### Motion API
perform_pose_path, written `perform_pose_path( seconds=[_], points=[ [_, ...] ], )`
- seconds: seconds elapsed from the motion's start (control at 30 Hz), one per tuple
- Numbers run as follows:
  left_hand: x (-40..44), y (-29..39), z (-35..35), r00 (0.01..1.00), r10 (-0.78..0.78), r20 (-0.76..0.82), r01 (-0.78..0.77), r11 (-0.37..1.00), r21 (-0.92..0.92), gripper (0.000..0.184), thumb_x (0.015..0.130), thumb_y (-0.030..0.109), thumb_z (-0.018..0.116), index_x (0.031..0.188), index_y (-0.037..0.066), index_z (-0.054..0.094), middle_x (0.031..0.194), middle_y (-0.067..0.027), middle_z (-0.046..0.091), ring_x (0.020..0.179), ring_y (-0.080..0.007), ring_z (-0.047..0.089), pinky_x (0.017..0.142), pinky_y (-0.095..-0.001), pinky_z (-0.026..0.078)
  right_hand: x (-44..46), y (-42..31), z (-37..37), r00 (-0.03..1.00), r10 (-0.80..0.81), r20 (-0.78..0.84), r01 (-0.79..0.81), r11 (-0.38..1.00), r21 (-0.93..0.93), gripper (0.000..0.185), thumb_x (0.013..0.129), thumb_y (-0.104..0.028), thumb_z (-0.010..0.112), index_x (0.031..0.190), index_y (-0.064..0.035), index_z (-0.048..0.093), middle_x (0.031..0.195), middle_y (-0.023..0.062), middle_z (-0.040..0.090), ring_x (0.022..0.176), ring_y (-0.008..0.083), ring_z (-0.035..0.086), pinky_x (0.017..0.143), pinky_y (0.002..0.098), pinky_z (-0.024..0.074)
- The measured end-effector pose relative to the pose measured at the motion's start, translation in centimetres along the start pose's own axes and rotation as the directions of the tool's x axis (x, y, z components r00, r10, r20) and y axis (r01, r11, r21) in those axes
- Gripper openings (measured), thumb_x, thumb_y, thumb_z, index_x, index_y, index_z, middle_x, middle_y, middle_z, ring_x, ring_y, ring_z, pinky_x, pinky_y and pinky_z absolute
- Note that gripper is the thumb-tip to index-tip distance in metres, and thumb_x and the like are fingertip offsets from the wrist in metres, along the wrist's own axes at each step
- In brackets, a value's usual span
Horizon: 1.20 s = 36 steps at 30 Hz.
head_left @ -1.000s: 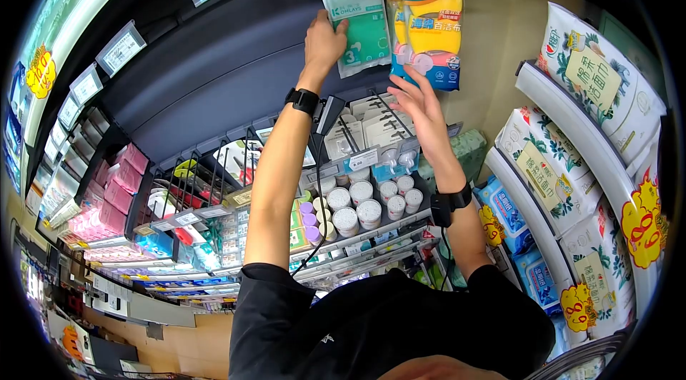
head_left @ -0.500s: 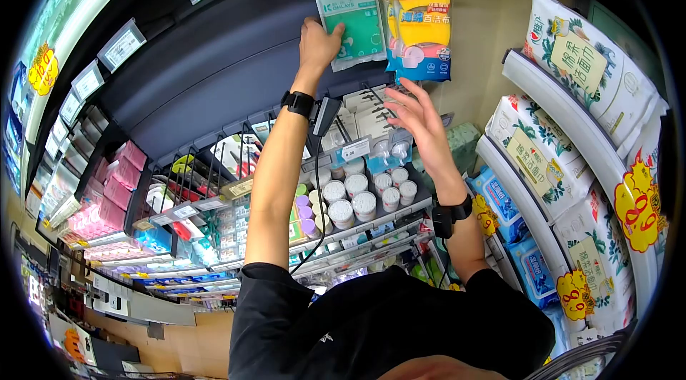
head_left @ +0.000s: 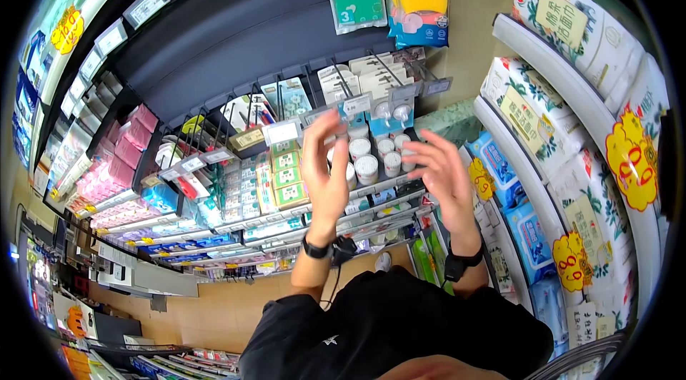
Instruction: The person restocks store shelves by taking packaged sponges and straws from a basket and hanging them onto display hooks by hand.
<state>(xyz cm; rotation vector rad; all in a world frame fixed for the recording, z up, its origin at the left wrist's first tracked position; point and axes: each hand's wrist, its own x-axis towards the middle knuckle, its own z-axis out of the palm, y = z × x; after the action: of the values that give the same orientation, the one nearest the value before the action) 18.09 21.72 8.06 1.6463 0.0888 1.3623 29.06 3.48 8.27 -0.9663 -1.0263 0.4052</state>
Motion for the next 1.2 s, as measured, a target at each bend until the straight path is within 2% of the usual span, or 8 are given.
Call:
perform_pose_path(
  seconds=[0.07,0.13,0.2,0.23,0.43,0.73,0.83,1.2],
  points=[
    [-4.6,0.1,-1.0,0.999,0.027,-0.017,-0.027,0.999,0.023,0.029,0.099,0.004,0.056,0.127,-0.002,0.059,0.139,-0.0156,0.055,0.120,-0.0221,0.060,0.097,-0.0348,0.049,-2.6,0.0,0.2,0.999,0.026,0.019,-0.027,0.999,0.021,0.057,0.099,-0.012,0.056,0.150,-0.0003,0.035,0.138,0.0188,0.057,0.120,0.0238,0.059,0.099,0.0359,0.0476],
    [-8.6,1.3,-2.0,0.988,-0.153,-0.014,0.150,0.981,-0.126,0.029,0.100,0.007,0.055,0.128,-0.003,0.059,0.139,-0.0171,0.056,0.117,-0.0239,0.062,0.096,-0.0355,0.050,-5.2,0.1,0.5,0.993,0.108,0.038,-0.111,0.992,0.066,0.056,0.099,-0.012,0.056,0.150,0.0000,0.035,0.137,0.0185,0.058,0.119,0.0234,0.059,0.098,0.0358,0.0481],
    [-11.5,2.8,-2.5,0.967,-0.252,-0.028,0.247,0.961,-0.125,0.038,0.102,0.025,0.056,0.128,-0.002,0.059,0.134,-0.0186,0.061,0.113,-0.0274,0.065,0.092,-0.0369,0.052,-7.6,0.2,0.8,0.991,0.121,0.050,-0.124,0.991,0.058,0.056,0.098,-0.011,0.056,0.149,0.0005,0.035,0.136,0.0191,0.058,0.117,0.0231,0.060,0.097,0.0354,0.0484],
    [-13.0,3.3,-2.8,0.957,-0.290,-0.033,0.283,0.950,-0.128,0.039,0.102,0.026,0.056,0.128,-0.003,0.059,0.136,-0.0200,0.059,0.115,-0.0288,0.065,0.092,-0.0368,0.052,-8.8,0.1,0.9,0.988,0.144,0.052,-0.147,0.986,0.080,0.056,0.099,-0.010,0.055,0.149,0.0007,0.035,0.136,0.0194,0.058,0.116,0.0230,0.060,0.096,0.0352,0.0486],
    [-17.9,7.0,-3.0,0.884,-0.467,0.008,0.456,0.858,-0.236,0.038,0.100,0.018,0.053,0.132,-0.003,0.057,0.139,-0.0198,0.058,0.120,-0.0267,0.062,0.096,-0.0354,0.050,-13.8,-1.7,1.9,0.982,0.186,0.000,-0.185,0.977,0.108,0.055,0.098,-0.010,0.056,0.148,0.0020,0.036,0.132,0.0203,0.059,0.111,0.0226,0.062,0.093,0.0334,0.0496],
    [-21.7,10.6,-2.3,0.871,-0.479,0.105,0.490,0.842,-0.226,0.037,0.100,0.017,0.055,0.133,-0.002,0.058,0.137,-0.0156,0.060,0.119,-0.0229,0.062,0.097,-0.0334,0.048,-19.5,-4.7,3.3,0.976,0.208,-0.057,-0.204,0.977,0.062,0.054,0.097,-0.010,0.057,0.146,0.0019,0.038,0.131,0.0193,0.060,0.109,0.0215,0.063,0.091,0.0329,0.0505],
    [-22.8,12.0,-2.7,0.848,-0.496,0.187,0.529,0.817,-0.231,0.035,0.101,0.008,0.055,0.136,0.001,0.054,0.141,-0.0136,0.058,0.120,-0.0206,0.061,0.101,-0.0338,0.046,-21.3,-5.5,4.0,0.974,0.217,-0.070,-0.213,0.975,0.058,0.053,0.097,-0.010,0.057,0.146,0.0013,0.039,0.130,0.0188,0.061,0.109,0.0215,0.064,0.090,0.0329,0.0507],
    [-28.1,19.1,-6.3,0.843,-0.491,0.217,0.535,0.802,-0.265,0.037,0.100,0.009,0.057,0.136,0.000,0.054,0.139,-0.0128,0.058,0.120,-0.0197,0.060,0.103,-0.0343,0.045,-29.3,-9.2,9.1,0.971,0.218,-0.101,-0.210,0.974,0.082,0.053,0.096,-0.008,0.057,0.145,0.0022,0.039,0.134,0.0198,0.058,0.108,0.0220,0.064,0.090,0.0325,0.0508]
  ],
)
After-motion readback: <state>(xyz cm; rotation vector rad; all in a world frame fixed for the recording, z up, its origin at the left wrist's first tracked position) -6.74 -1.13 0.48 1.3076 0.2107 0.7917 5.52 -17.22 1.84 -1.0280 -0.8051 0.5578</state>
